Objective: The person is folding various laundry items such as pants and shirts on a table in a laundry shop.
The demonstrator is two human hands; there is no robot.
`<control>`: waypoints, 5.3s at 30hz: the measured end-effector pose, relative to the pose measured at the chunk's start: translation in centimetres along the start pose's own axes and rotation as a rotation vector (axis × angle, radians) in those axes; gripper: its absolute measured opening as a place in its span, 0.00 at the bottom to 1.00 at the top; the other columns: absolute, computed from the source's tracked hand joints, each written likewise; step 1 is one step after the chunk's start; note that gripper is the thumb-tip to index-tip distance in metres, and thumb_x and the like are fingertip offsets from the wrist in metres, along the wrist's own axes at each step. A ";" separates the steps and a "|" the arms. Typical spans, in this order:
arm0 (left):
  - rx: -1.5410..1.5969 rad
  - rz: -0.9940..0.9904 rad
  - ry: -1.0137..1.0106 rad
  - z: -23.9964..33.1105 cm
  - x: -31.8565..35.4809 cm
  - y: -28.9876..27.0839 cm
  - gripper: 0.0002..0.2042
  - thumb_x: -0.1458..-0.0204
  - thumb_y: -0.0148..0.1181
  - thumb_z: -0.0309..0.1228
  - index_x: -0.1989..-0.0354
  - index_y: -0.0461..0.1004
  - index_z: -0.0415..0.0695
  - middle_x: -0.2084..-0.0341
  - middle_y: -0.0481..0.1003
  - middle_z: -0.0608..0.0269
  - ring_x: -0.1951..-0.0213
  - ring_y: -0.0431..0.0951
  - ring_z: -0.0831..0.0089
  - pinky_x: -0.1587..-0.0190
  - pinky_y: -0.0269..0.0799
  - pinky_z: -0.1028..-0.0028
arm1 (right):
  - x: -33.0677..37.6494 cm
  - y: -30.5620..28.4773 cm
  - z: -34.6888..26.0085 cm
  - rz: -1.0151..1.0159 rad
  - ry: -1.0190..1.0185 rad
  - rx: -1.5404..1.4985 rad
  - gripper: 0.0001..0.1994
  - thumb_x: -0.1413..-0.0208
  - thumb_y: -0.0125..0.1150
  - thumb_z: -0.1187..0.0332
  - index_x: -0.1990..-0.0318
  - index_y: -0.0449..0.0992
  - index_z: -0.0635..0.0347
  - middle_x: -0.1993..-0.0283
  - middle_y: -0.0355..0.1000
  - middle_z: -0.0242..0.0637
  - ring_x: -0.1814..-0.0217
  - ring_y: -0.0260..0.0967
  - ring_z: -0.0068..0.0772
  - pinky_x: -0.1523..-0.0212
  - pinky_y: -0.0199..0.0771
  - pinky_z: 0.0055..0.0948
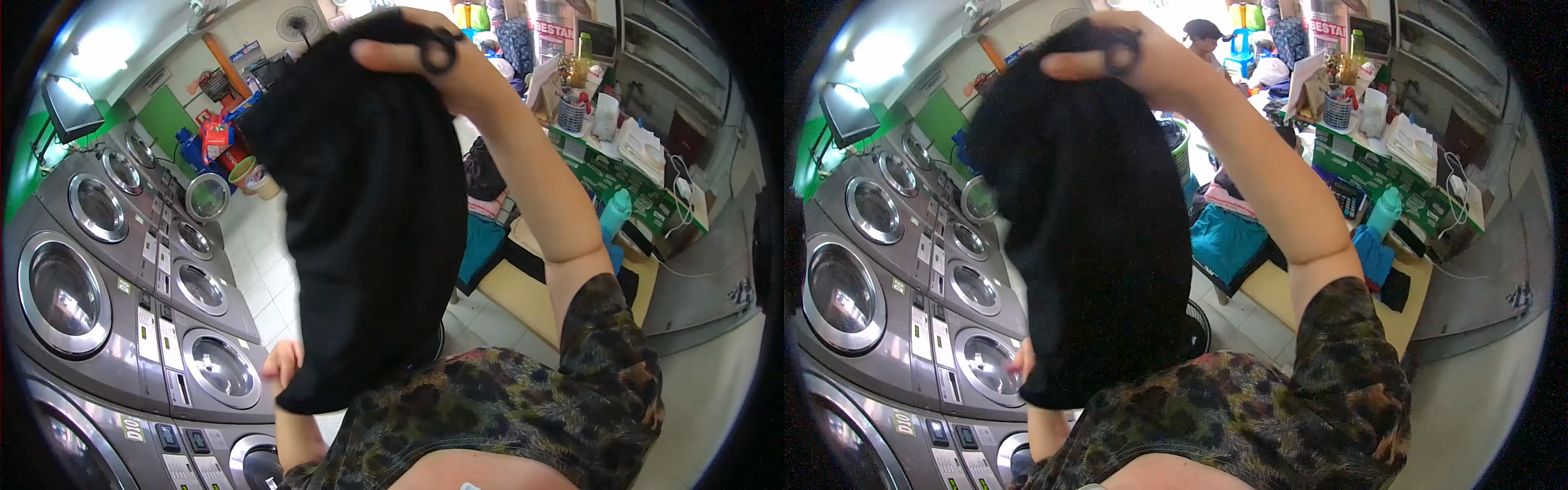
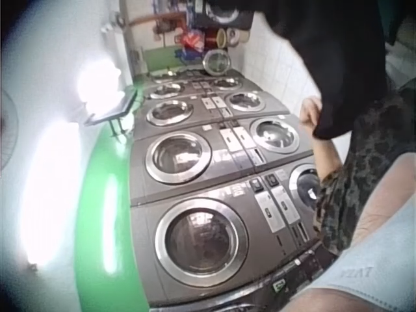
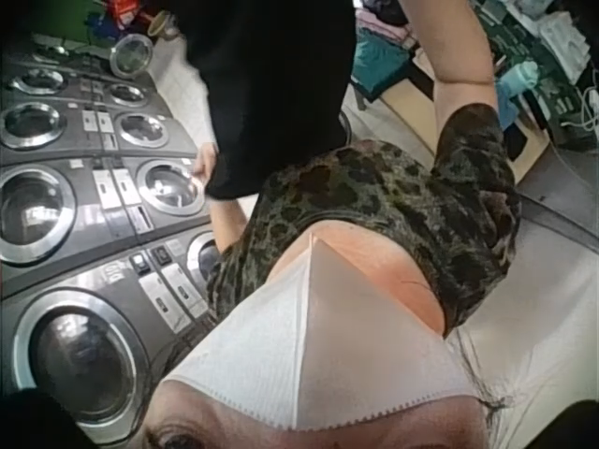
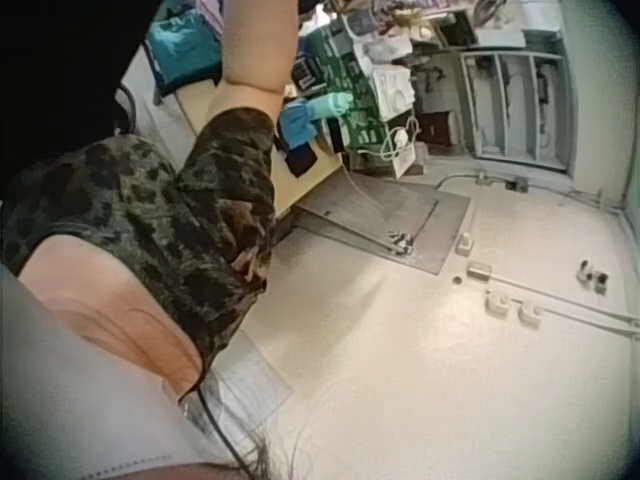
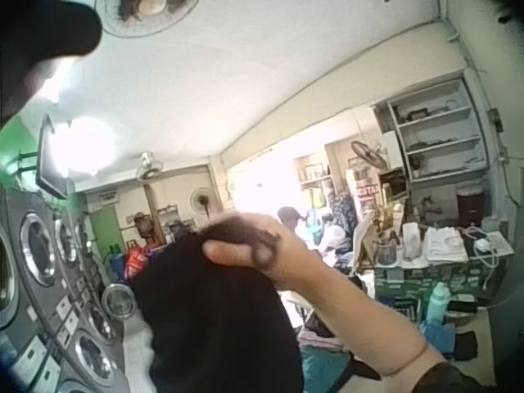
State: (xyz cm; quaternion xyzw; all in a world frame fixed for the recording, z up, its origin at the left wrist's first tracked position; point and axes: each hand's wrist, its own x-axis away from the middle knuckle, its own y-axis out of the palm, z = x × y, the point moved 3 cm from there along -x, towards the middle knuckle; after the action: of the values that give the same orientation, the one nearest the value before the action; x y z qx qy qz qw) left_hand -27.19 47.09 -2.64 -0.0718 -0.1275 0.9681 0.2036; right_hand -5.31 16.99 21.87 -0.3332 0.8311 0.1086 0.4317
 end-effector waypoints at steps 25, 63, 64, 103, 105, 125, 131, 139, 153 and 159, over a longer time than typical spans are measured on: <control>-0.164 0.193 0.159 0.4 -1.5 -2.0 0.08 0.56 0.59 0.28 0.72 0.68 0.38 0.65 0.71 0.54 0.61 0.69 0.62 0.56 0.62 0.70 | 30.0 10.0 18.0 -0.124 0.716 -0.414 0.31 0.52 0.63 0.57 0.45 0.59 0.65 0.52 0.67 0.36 0.52 0.64 0.27 0.48 0.62 0.26; -0.328 0.327 0.027 -2.5 -0.3 2.5 0.14 0.52 0.55 0.34 0.60 0.67 0.41 0.58 0.69 0.56 0.55 0.67 0.61 0.50 0.60 0.67 | 46.7 6.4 26.3 0.137 0.796 0.203 0.15 0.64 0.69 0.67 0.66 0.75 0.60 0.65 0.72 0.39 0.61 0.68 0.33 0.57 0.66 0.32; -0.335 0.324 0.033 -2.6 -0.9 2.4 0.14 0.52 0.55 0.35 0.60 0.66 0.41 0.58 0.69 0.56 0.55 0.66 0.60 0.50 0.60 0.67 | 47.2 6.5 26.3 0.105 0.796 0.279 0.16 0.65 0.70 0.66 0.66 0.75 0.60 0.66 0.71 0.40 0.61 0.67 0.36 0.56 0.65 0.33; -0.518 0.535 0.448 -1.4 -41.2 11.3 0.20 0.48 0.52 0.41 0.49 0.65 0.44 0.52 0.68 0.58 0.49 0.64 0.59 0.45 0.57 0.65 | 76.7 -24.6 -16.3 1.658 0.822 0.528 0.27 0.42 0.49 0.63 0.39 0.50 0.66 0.40 0.57 0.45 0.42 0.58 0.40 0.44 0.59 0.36; -0.590 0.470 0.405 -3.3 -43.0 12.7 0.21 0.48 0.51 0.41 0.48 0.64 0.45 0.51 0.67 0.58 0.48 0.63 0.59 0.44 0.57 0.65 | 78.7 -25.4 -18.6 1.719 0.888 0.489 0.29 0.42 0.48 0.63 0.37 0.48 0.65 0.38 0.53 0.46 0.39 0.55 0.40 0.42 0.57 0.35; -1.179 -0.117 0.215 -16.8 -38.5 19.5 0.24 0.47 0.46 0.40 0.42 0.59 0.46 0.42 0.59 0.58 0.40 0.56 0.64 0.38 0.48 0.67 | 84.9 -26.5 -23.9 1.688 1.249 0.778 0.20 0.41 0.48 0.62 0.47 0.59 0.68 0.53 0.66 0.43 0.52 0.65 0.35 0.52 0.66 0.32; -1.135 0.039 0.020 -17.0 -37.5 19.0 0.25 0.49 0.49 0.40 0.43 0.61 0.44 0.44 0.61 0.56 0.41 0.58 0.62 0.39 0.50 0.67 | 86.7 -26.9 -23.9 1.724 1.293 0.582 0.34 0.43 0.50 0.56 0.36 0.44 0.63 0.33 0.43 0.46 0.31 0.40 0.44 0.36 0.43 0.39; -1.013 0.155 -0.167 -19.9 -37.6 19.5 0.25 0.52 0.53 0.39 0.46 0.63 0.42 0.47 0.64 0.53 0.43 0.60 0.59 0.40 0.53 0.67 | 82.6 -27.1 -20.6 1.532 1.597 0.886 0.35 0.49 0.57 0.52 0.40 0.54 0.65 0.38 0.53 0.47 0.35 0.48 0.44 0.40 0.52 0.40; -1.143 -0.197 -0.391 -29.0 -37.7 12.6 0.34 0.53 0.52 0.49 0.38 0.52 0.50 0.38 0.51 0.52 0.37 0.48 0.54 0.38 0.48 0.63 | 74.6 -26.0 -19.1 0.963 1.861 1.214 0.19 0.48 0.56 0.62 0.54 0.68 0.67 0.60 0.71 0.52 0.58 0.69 0.50 0.57 0.67 0.36; -0.944 -0.445 -0.406 -31.5 -37.6 6.8 0.20 0.51 0.51 0.25 0.47 0.62 0.39 0.49 0.63 0.43 0.48 0.63 0.53 0.46 0.58 0.60 | 67.9 -25.4 -18.0 0.987 1.624 1.401 0.19 0.47 0.54 0.62 0.51 0.66 0.67 0.59 0.69 0.57 0.56 0.66 0.57 0.57 0.66 0.38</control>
State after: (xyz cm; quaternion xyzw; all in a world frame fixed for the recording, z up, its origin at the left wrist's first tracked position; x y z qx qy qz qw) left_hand 10.37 32.39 -31.43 0.0614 -0.5957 0.7341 0.3202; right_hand -27.92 -41.82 -18.16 0.3625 0.7792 -0.4599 -0.2236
